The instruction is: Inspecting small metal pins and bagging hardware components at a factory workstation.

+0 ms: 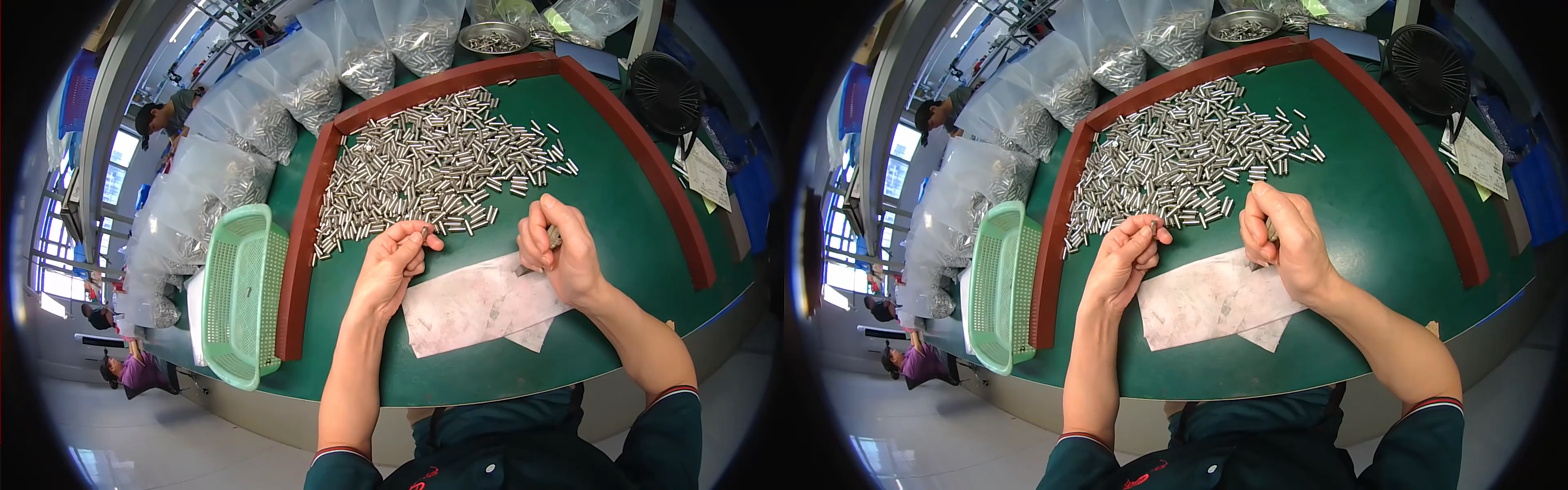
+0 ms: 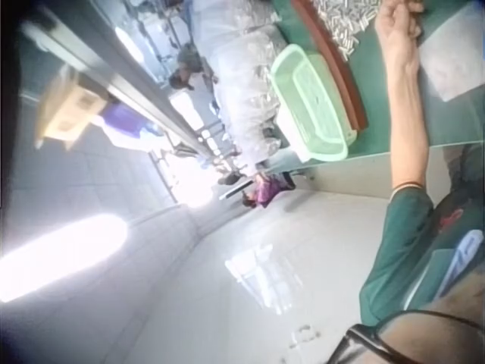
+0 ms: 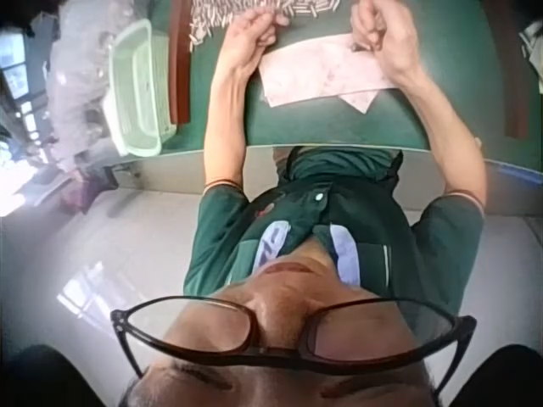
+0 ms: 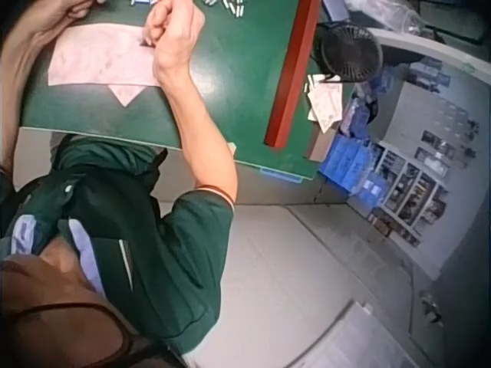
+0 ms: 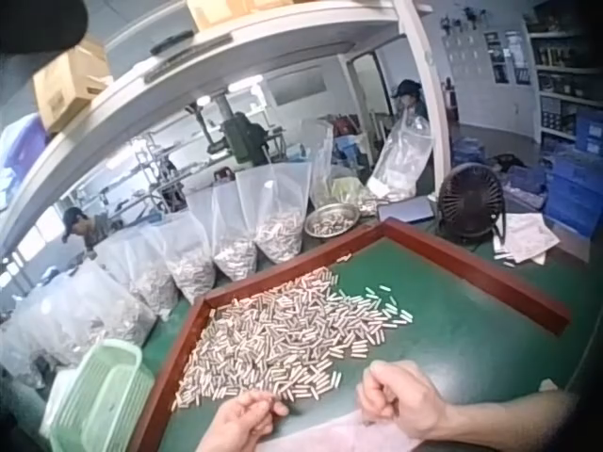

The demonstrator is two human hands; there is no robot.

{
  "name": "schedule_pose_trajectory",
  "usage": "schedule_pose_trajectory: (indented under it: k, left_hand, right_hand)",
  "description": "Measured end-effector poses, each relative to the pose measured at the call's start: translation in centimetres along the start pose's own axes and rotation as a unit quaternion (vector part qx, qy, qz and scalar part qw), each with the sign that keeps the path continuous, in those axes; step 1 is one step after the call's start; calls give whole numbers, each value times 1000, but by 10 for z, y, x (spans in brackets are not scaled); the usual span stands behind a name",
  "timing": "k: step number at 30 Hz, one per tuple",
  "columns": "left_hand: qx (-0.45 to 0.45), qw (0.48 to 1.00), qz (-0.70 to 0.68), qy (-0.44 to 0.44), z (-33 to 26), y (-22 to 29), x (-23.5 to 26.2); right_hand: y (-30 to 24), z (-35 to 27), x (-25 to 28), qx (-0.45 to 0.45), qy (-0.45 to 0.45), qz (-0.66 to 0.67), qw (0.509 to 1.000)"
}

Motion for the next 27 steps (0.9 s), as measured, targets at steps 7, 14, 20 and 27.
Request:
schedule_pose_trajectory:
  k: [7,14,20,27]
  left_hand:
    - [-43,997,65,-17,-2,-1,-14]
    - [-236,852,464,-54,-25,-21,-64]
    - [-292,831,473,-27,-16,-35,-72]
    - [-279,838,469,-6,-9,-44,-77]
  right_hand:
    - [4,4,7,0,10,4,1000]
    - [9,7,17,69,-27,85,994]
    - [14,11,16,88,21,16,996]
    - [20,18,28,76,14,121,990]
Point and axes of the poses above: each hand's wrist, its own z-axis towards the middle knuckle, its own x-axis out of the back of the hand, y = z × x, the point moved 3 cm from there along z, towards the middle knuckle, and after that the axes turned 15 degrees about y, right-handed, at the moved point
